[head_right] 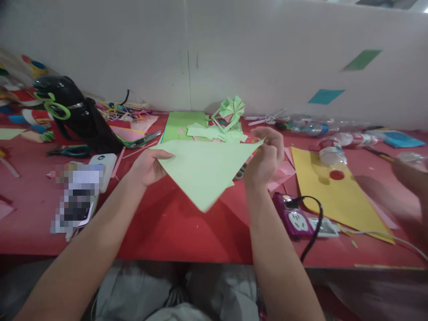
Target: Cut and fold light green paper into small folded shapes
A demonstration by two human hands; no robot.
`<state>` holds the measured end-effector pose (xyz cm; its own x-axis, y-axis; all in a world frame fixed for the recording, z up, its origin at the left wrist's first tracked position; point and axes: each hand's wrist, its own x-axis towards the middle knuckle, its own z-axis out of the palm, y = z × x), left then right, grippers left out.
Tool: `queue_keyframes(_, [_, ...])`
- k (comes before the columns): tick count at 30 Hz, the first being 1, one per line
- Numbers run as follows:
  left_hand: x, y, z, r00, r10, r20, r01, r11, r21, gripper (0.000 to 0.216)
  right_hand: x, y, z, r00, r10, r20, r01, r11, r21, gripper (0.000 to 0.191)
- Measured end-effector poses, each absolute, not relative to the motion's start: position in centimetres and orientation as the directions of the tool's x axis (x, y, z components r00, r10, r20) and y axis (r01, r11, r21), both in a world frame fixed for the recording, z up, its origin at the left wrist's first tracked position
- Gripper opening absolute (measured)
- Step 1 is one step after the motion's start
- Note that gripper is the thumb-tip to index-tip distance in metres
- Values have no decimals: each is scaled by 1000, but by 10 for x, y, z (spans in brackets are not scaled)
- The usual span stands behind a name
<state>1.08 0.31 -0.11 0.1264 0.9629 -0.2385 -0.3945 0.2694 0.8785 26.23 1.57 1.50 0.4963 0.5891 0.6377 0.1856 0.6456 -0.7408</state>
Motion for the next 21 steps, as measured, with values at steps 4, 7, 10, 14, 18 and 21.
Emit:
queue_keyframes(4, [12, -6, 3, 186, 957, -223, -416, 282, 864, 15, 275, 14, 12, 286, 880, 379, 52, 380, -923, 59])
queue_keyframes(7, [9, -4, 2, 177, 970, -165, -453, 229, 862, 17, 283, 14, 9, 147, 955, 259, 120, 243, -963, 89])
queue_keyframes(10, [7, 7, -6, 128, 978, -163, -433, 203, 878, 18, 284, 18, 8, 36, 989, 145, 217, 134, -967, 96])
queue_keyframes(14, [5, 23, -23, -86, 986, -146, -342, 108, 933, 32, 278, 24, 3, -79, 994, -79, 148, -66, -987, 64])
queue_keyframes(18, [2, 32, -38, -309, 941, 135, -17, -148, 989, 52, 273, 24, -7, -100, 975, -200, 168, -182, -969, 36])
queue_keyframes(21, [-1, 35, -45, -281, 928, 245, 104, -224, 969, 51, 268, 21, -11, -120, 979, -166, 338, -117, -934, 35])
